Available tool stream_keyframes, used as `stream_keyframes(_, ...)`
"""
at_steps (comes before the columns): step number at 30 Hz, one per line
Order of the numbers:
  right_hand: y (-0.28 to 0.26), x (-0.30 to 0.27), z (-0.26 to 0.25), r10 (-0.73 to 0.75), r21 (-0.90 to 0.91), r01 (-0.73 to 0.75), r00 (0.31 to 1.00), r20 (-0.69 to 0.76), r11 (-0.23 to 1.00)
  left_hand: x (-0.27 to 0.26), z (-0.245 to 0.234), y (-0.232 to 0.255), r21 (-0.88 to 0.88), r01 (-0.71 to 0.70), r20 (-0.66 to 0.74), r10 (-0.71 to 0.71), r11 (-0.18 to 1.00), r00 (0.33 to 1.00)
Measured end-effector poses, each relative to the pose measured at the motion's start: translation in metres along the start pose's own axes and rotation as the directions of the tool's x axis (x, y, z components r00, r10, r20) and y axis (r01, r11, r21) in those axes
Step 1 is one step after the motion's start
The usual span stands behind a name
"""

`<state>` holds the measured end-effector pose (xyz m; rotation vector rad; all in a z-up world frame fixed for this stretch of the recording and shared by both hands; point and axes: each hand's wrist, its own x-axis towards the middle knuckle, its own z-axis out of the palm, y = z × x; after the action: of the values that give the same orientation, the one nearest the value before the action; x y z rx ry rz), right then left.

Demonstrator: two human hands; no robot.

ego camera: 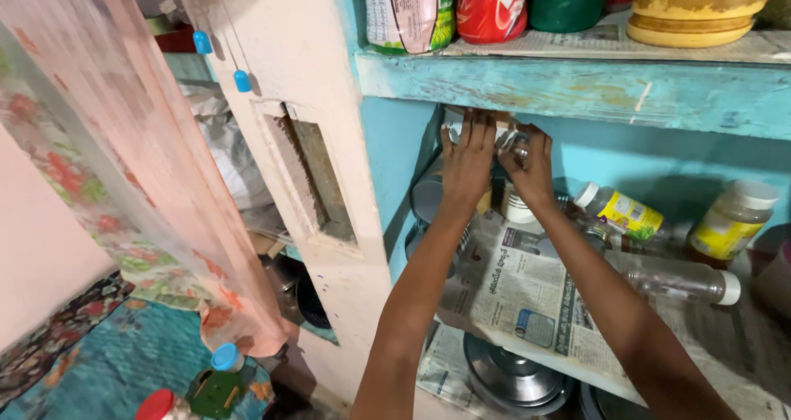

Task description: The person repeatedly takes various jars and containers from a cluttered shelf and places them onto a nearby bed. The person handles items one by one or in small groups, moving them from the shelf to the bed surface.

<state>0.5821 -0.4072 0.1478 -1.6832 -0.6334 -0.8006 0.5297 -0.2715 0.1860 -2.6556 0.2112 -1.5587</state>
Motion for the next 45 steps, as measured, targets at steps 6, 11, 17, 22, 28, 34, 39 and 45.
stream_keyframes(6,0.022,0.032,0.012,0.284,0.317,-0.238,0.952,-0.109,0.918,-0.005,0.01,0.001,0.036,-0.066,-0.123,0.07,0.997,0.99)
stream_keyframes(11,0.114,0.097,0.021,0.313,0.524,-0.244,0.949,-0.045,0.816,-0.006,0.015,0.002,0.057,-0.051,-0.093,0.056,0.997,0.994)
stream_keyframes(17,0.164,0.132,-0.002,-0.188,-0.481,0.318,0.936,0.298,0.817,0.003,0.018,0.007,0.137,-0.013,-0.084,0.025,0.99,0.996)
stream_keyframes(22,0.144,0.13,0.008,0.58,0.869,-0.374,0.804,0.131,0.323,0.001,0.017,0.007,0.165,-0.047,-0.121,0.068,0.985,0.99)
stream_keyframes(28,0.129,0.077,-0.036,0.135,0.737,0.115,0.953,-0.271,0.666,0.0,-0.002,0.006,0.147,-0.101,-0.173,0.126,0.984,0.977)
stream_keyframes(34,0.042,-0.012,-0.106,-0.172,0.134,0.23,0.923,-0.344,0.964,-0.006,-0.013,0.006,0.088,-0.159,-0.151,0.171,0.983,0.974)
stream_keyframes(39,-0.013,-0.05,-0.151,-0.141,-0.102,0.119,0.957,-0.253,0.988,-0.014,-0.025,0.008,-0.072,-0.1,-0.098,0.092,0.992,0.991)
stream_keyframes(45,-0.043,-0.088,-0.158,-0.113,-0.326,0.105,0.994,-0.006,0.94,-0.036,-0.046,0.009,-0.153,-0.094,-0.146,0.072,0.984,0.987)
